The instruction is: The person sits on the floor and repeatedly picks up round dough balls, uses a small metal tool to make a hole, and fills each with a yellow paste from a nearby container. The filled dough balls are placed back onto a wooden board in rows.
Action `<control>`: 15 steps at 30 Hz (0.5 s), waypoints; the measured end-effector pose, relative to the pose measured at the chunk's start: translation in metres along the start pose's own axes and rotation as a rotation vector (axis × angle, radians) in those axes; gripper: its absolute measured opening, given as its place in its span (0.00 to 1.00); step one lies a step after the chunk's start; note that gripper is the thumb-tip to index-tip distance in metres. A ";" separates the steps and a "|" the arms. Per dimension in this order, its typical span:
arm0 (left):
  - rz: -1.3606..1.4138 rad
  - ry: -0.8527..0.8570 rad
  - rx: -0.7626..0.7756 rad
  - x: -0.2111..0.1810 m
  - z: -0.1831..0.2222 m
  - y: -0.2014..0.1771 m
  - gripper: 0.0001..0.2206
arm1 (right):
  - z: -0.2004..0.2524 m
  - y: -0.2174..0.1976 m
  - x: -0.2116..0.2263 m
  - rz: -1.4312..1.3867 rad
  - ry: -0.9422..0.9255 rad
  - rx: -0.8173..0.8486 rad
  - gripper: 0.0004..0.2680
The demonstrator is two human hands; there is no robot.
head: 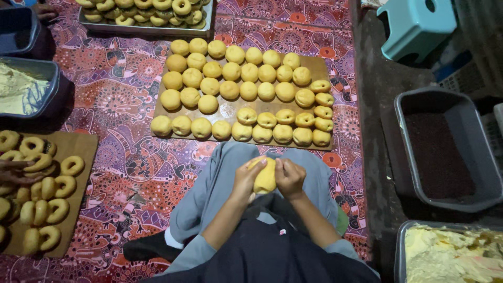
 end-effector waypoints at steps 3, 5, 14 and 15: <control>0.009 -0.027 0.025 -0.008 -0.007 -0.008 0.17 | -0.005 0.009 0.000 -0.239 0.185 0.190 0.08; 0.009 -0.038 0.009 -0.006 -0.010 -0.016 0.17 | -0.006 0.013 0.000 -0.326 0.243 0.295 0.07; -0.096 0.085 -0.038 0.005 -0.030 -0.035 0.22 | -0.016 0.031 0.008 -0.003 0.095 0.141 0.07; -0.241 0.154 0.030 -0.002 -0.032 -0.037 0.27 | -0.018 0.036 0.007 0.015 0.119 0.185 0.08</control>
Point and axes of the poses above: each hand's wrist, its own z-axis away from the middle knuckle, its own y-axis out of the palm, x = y × z, the point moved 2 cm from there along -z, towards the middle knuckle, and after that the axes turned 14 degrees about z, right-handed, at the moved point
